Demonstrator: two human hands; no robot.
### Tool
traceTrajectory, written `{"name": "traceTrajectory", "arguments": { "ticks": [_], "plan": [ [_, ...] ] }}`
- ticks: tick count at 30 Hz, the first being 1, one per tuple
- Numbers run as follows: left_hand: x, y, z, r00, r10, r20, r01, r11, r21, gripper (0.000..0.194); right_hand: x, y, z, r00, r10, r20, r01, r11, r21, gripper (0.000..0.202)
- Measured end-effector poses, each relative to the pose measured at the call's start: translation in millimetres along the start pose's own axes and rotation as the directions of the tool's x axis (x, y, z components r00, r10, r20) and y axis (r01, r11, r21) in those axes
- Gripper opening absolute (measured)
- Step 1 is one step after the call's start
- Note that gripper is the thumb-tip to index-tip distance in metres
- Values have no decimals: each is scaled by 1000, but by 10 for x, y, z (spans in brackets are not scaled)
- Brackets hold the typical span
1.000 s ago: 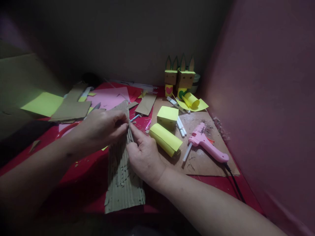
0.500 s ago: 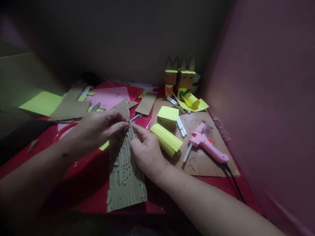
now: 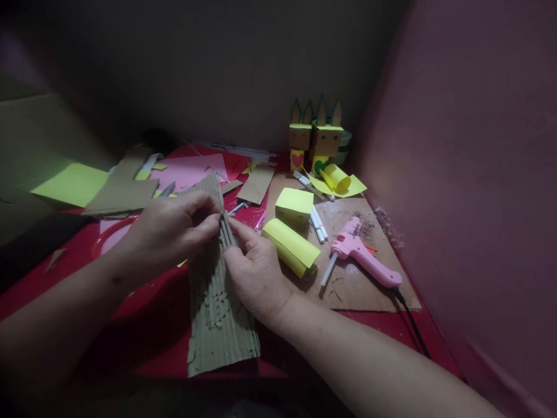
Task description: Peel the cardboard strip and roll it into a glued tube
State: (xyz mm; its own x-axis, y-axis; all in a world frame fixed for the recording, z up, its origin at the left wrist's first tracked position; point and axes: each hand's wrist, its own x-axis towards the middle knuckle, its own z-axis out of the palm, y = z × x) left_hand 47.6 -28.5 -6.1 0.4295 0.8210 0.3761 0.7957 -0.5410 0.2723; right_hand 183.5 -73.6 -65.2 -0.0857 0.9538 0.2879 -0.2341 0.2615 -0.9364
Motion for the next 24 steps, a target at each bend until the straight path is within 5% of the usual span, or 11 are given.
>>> {"name": "traceTrajectory", "arguments": {
  "ticks": [8, 13, 16, 24],
  "plan": [
    [-1, -234, -81, 944, -327, 48, 328, 904, -273, 16, -11, 13, -15, 989, 147, -14, -145, 985, 97, 46],
    [-59, -208, -42, 990, -131, -45, 119, 974, -194, 16, 31, 7, -24, 978, 204, -33, -195, 965, 177, 38],
    [-88, -132, 5, 1000, -10, -9, 8, 992, -128, 21, 49, 19, -27, 966, 256, -44, -242, 947, 211, 34],
    [-52, -63, 9, 984, -105, 145, 115, 992, -59, 14, 43, 44, -29, 950, 312, 3, -298, 904, 305, 35]
  ]
}}
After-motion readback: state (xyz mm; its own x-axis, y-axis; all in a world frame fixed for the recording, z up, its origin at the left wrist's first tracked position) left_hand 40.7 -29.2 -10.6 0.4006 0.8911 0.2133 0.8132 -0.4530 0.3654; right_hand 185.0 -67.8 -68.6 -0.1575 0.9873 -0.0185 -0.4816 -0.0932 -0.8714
